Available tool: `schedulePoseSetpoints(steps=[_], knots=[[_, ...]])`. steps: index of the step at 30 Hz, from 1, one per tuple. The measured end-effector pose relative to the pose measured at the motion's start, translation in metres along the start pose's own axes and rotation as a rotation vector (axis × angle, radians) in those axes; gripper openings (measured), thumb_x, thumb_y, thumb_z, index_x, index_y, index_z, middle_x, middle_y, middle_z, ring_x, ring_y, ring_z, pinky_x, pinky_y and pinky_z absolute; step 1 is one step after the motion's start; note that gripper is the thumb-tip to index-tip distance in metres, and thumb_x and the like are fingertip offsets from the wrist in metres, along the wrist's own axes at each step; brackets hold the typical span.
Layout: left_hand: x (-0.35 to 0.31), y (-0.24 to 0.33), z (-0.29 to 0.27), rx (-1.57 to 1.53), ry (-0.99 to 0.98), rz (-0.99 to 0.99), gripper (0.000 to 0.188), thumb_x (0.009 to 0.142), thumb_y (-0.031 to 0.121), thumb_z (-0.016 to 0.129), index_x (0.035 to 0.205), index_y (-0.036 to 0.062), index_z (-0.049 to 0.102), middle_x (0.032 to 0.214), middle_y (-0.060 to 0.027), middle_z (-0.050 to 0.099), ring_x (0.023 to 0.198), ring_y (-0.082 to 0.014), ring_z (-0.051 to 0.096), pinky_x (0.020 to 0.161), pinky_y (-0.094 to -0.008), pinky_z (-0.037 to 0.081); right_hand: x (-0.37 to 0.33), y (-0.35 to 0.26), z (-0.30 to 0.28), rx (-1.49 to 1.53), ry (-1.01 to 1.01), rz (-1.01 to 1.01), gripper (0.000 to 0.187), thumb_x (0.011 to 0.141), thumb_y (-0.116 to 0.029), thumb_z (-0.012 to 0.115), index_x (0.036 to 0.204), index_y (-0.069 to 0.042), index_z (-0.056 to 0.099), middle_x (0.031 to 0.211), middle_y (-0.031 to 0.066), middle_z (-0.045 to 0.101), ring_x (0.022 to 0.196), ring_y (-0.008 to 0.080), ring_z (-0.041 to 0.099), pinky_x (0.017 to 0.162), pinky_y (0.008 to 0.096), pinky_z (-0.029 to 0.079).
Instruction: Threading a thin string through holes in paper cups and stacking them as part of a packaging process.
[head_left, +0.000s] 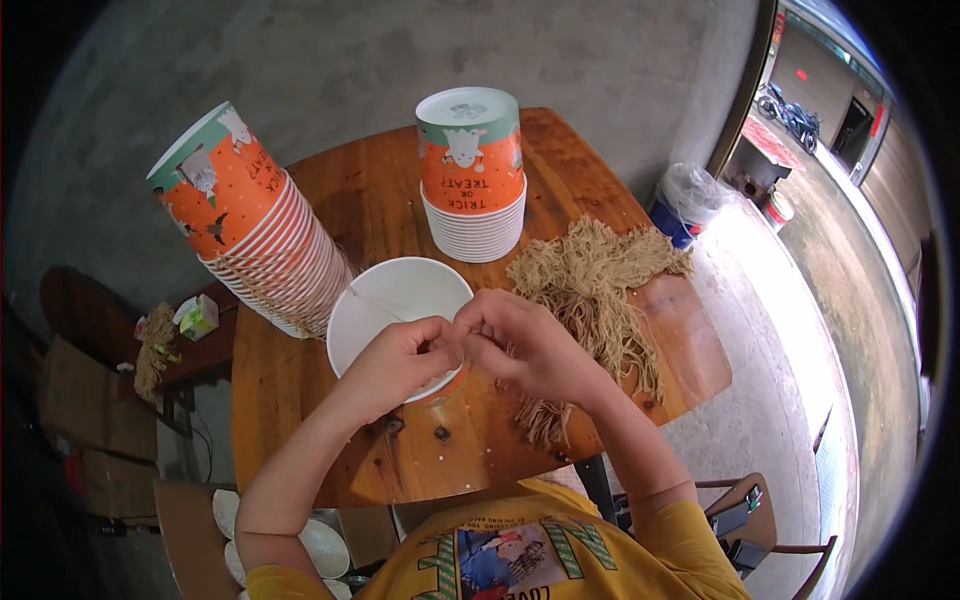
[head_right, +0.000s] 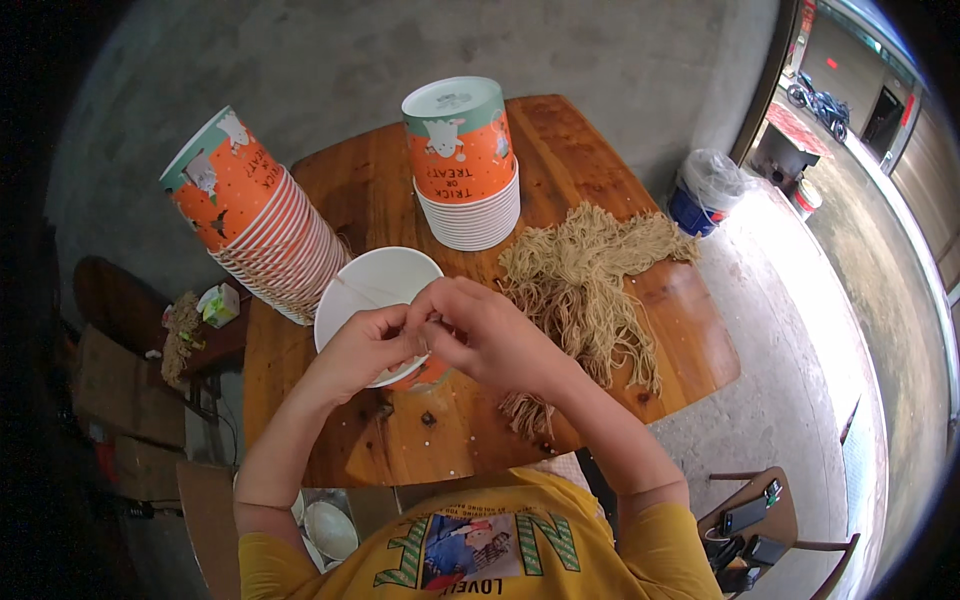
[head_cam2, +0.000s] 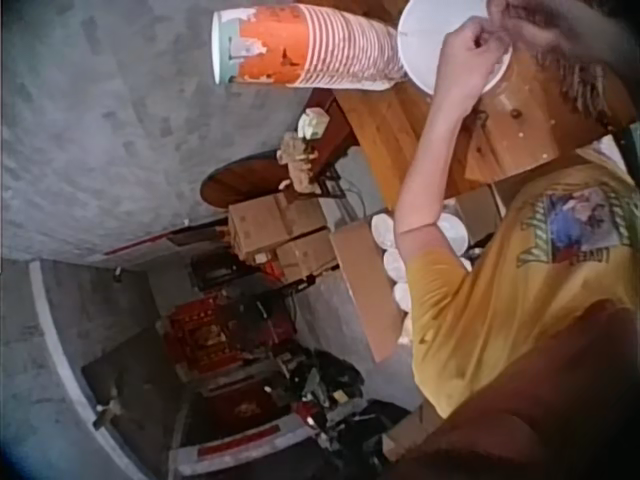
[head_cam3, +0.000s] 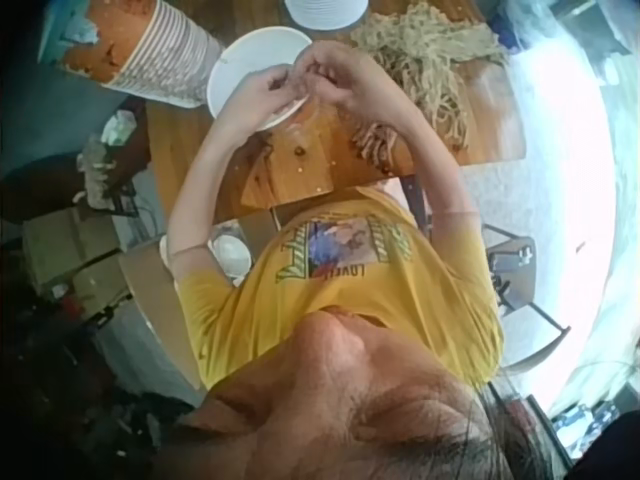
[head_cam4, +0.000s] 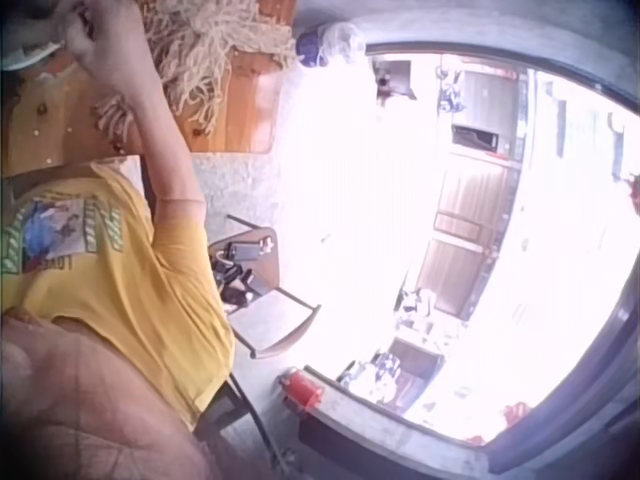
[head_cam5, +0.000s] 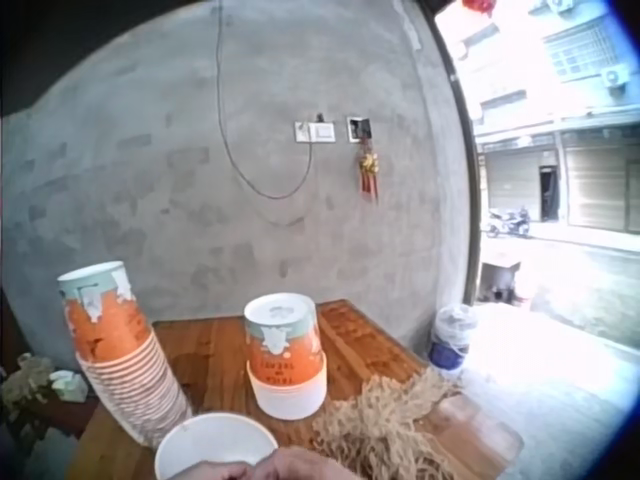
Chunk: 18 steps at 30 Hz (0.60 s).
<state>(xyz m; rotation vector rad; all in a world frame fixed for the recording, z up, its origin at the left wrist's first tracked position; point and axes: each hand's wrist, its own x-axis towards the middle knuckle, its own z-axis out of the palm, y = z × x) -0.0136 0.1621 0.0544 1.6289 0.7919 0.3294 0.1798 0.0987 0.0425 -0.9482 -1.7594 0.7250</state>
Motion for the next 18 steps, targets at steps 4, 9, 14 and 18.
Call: schedulePoseSetpoints(steps=[4,9,14,18], knots=[[-0.001,0.003,-0.004,-0.024,-0.079,-0.054,0.020,0.095,0.017,0.058,0.105,-0.0002,0.062,0.092,0.0007,0.061,0.083,-0.0052,0.054,0.076,-0.0216,0.045,0.002,0.010,0.003,-0.131,0.098,-0.031,0.007,0.089,0.000,0.057,0.095,-0.004,0.060,0.092,0.0017,0.058,0.076,0.0072,0.054,0.068,0.0219,0.044],[-0.003,-0.001,0.001,-0.027,-0.030,-0.007,0.020,0.096,0.017,0.058,0.106,0.0001,0.061,0.091,0.0009,0.061,0.084,-0.0051,0.053,0.076,-0.0215,0.045,-0.002,0.016,0.008,0.123,0.211,0.132,0.005,0.092,-0.006,0.057,0.097,-0.005,0.058,0.083,0.0010,0.056,0.071,0.0105,0.054,0.063,0.0244,0.045],[-0.001,-0.002,0.004,-0.066,-0.003,0.078,0.023,0.096,0.016,0.058,0.114,0.0013,0.057,0.091,0.0010,0.059,0.081,-0.0046,0.053,0.074,-0.0211,0.044,0.003,0.007,-0.011,0.703,0.040,0.356,0.010,0.096,-0.008,0.053,0.104,-0.009,0.058,0.077,-0.0055,0.052,0.061,0.0019,0.047,0.055,0.0174,0.039],[0.000,-0.006,-0.003,-0.054,-0.051,0.043,0.030,0.095,0.014,0.061,0.122,0.0044,0.052,0.093,0.0005,0.060,0.084,-0.0054,0.054,0.077,-0.0207,0.044,0.006,0.001,-0.013,0.703,0.032,0.427,0.010,0.095,-0.012,0.058,0.105,-0.008,0.058,0.076,-0.0032,0.054,0.057,0.0046,0.048,0.049,0.0181,0.037]])
